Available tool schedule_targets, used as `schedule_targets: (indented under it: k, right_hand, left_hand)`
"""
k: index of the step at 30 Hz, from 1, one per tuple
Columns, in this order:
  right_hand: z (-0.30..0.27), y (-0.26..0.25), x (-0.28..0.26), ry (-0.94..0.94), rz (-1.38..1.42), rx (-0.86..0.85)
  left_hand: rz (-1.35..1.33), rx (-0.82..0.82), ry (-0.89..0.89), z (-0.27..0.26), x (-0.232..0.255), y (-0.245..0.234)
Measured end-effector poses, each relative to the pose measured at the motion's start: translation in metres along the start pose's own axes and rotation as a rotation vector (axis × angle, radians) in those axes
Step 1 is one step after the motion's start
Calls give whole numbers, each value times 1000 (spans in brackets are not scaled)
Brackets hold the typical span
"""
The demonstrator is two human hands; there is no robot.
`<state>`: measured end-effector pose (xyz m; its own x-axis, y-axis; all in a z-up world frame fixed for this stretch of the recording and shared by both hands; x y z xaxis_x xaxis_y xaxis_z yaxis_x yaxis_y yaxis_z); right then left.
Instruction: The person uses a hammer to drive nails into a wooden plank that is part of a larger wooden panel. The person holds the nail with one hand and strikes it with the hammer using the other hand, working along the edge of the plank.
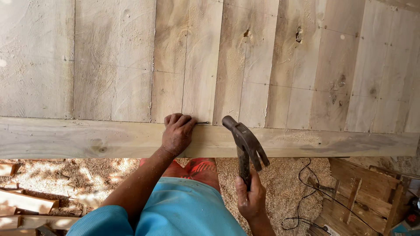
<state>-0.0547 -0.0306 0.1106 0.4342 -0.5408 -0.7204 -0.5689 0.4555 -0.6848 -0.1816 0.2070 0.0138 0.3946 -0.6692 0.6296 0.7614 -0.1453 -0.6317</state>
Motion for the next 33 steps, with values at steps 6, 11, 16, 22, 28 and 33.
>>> schedule_targets:
  k: [6,11,16,22,28,33]
  right_hand:
    - [7,53,44,350,-173,-216]
    - [-2,45,36,93,27,-28]
    - [0,58,50,287,-148,-167]
    - [-23,33,56,322,-75,-48]
    - [-36,47,57,371,-257,-85]
    - [-28,52,49,468,-298,-138]
  left_hand:
    - [-1,2,1,-2,-1,1]
    - [-3,-12,-3,-9,0,-3]
    - [-7,-12,-32,2,4,-1]
    - [-175,-198,128,-37,28,-31]
    - [66,70,-53,-12,-40,-78]
    - [123,162,-109,-5,-80,-115]
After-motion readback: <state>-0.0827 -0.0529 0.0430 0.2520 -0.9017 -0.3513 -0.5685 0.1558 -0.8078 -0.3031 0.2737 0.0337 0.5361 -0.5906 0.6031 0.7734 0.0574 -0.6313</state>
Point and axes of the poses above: each hand's wrist, its own z-axis towards the middle knuckle, its own y-axis out of the palm, x = y × z, the point moved 7 cm from there along z, towards the middle knuckle, and after that the axes turned 11 degrees about x, right-handed, at the moved point
